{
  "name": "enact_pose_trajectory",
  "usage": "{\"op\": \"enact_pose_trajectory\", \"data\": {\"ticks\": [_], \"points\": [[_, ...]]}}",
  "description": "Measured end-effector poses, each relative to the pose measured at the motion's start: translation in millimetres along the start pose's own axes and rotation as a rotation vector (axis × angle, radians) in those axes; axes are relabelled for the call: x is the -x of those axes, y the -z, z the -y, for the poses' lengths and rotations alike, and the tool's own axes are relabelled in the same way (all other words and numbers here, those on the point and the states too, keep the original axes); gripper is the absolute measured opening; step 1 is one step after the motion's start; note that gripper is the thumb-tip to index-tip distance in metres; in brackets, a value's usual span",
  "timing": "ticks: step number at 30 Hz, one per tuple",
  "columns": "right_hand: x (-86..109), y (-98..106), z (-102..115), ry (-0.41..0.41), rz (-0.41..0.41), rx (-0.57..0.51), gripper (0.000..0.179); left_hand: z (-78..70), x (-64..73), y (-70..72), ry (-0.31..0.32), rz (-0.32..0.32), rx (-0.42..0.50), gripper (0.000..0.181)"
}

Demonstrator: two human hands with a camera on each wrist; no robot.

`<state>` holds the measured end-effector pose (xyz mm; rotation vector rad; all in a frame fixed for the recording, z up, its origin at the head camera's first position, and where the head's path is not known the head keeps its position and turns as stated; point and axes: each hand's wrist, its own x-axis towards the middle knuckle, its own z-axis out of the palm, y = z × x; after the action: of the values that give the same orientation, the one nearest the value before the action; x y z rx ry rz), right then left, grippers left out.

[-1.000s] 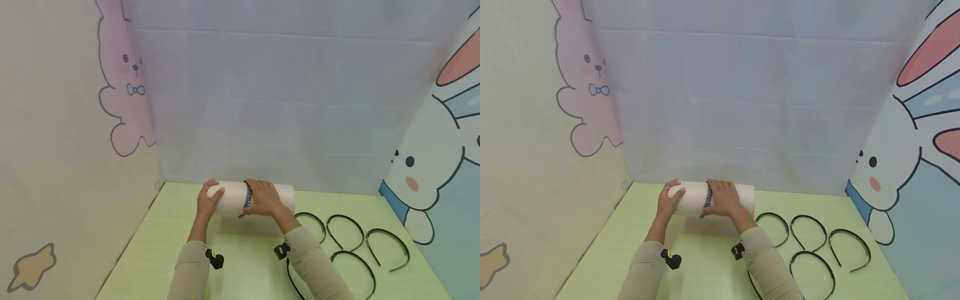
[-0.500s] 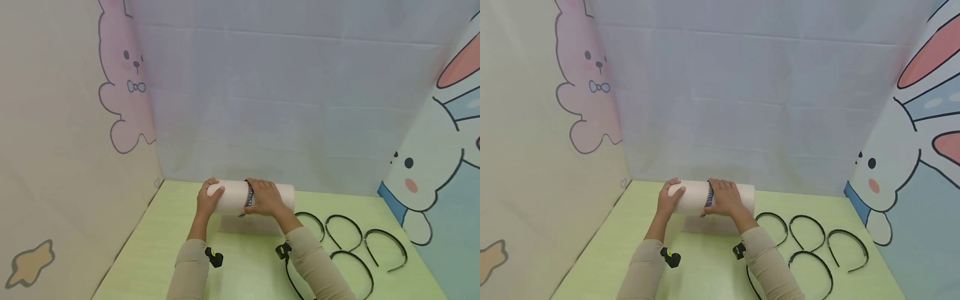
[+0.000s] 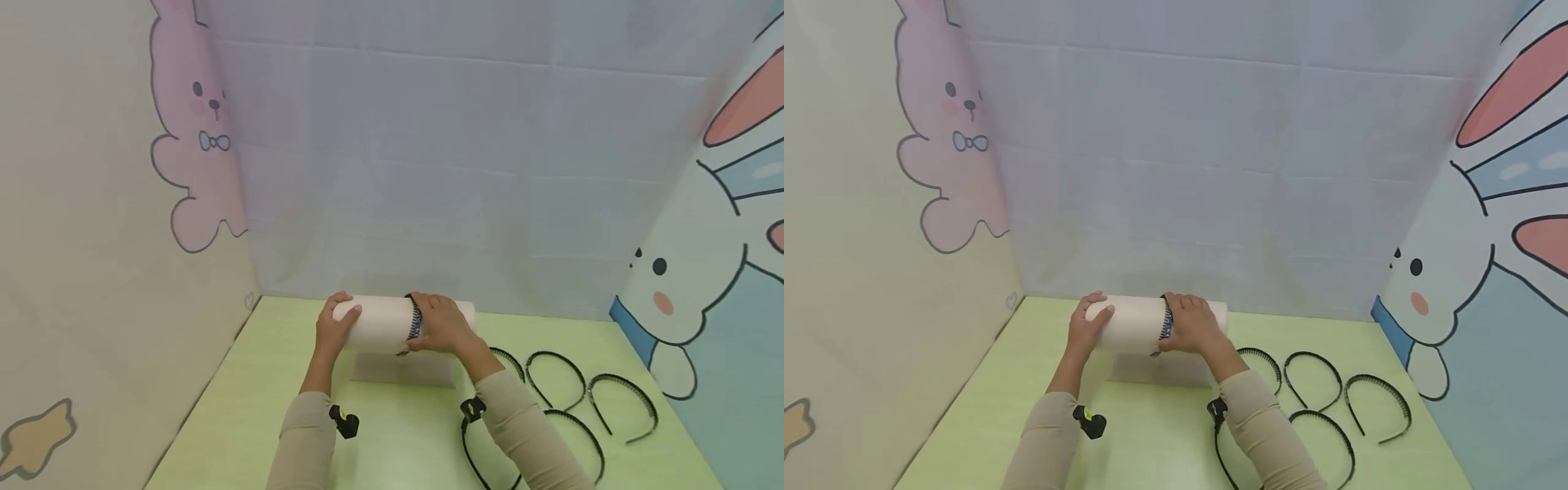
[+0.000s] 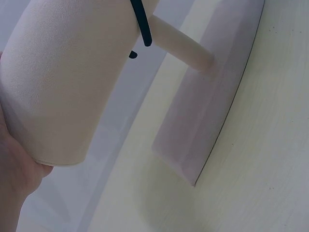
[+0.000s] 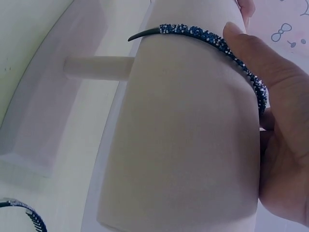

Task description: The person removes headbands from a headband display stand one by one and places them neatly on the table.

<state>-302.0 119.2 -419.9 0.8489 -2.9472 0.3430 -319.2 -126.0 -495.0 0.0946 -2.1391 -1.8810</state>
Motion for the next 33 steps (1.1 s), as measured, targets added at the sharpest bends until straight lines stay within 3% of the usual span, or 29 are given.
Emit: {"op": "enact_pose_trajectory", "data": {"ticks": [13,17,25,33], "points": [[6.6,2.6,-12.7,-0.027,-0.012,0.078,0.103,-7.4,1.2,4.8,0.007,0.034,0.031,0.032],[9.3,3.6,-16.1,-0.055,-0.012,0.099,0.103,1.5,-1.8,3.3,-0.002,0.02,0.033,0.033],[16.6,0.9,-22.7,-0.067,-0.045,0.097,0.104,2.5,-0.6,2.9,0.026,-0.006,0.016,0.032],[20.5,-1.7,-28.8,-0.067,-0.076,0.051,0.103,-1.2,-0.8,2.0,0.019,0.011,0.027,0.033]]}}
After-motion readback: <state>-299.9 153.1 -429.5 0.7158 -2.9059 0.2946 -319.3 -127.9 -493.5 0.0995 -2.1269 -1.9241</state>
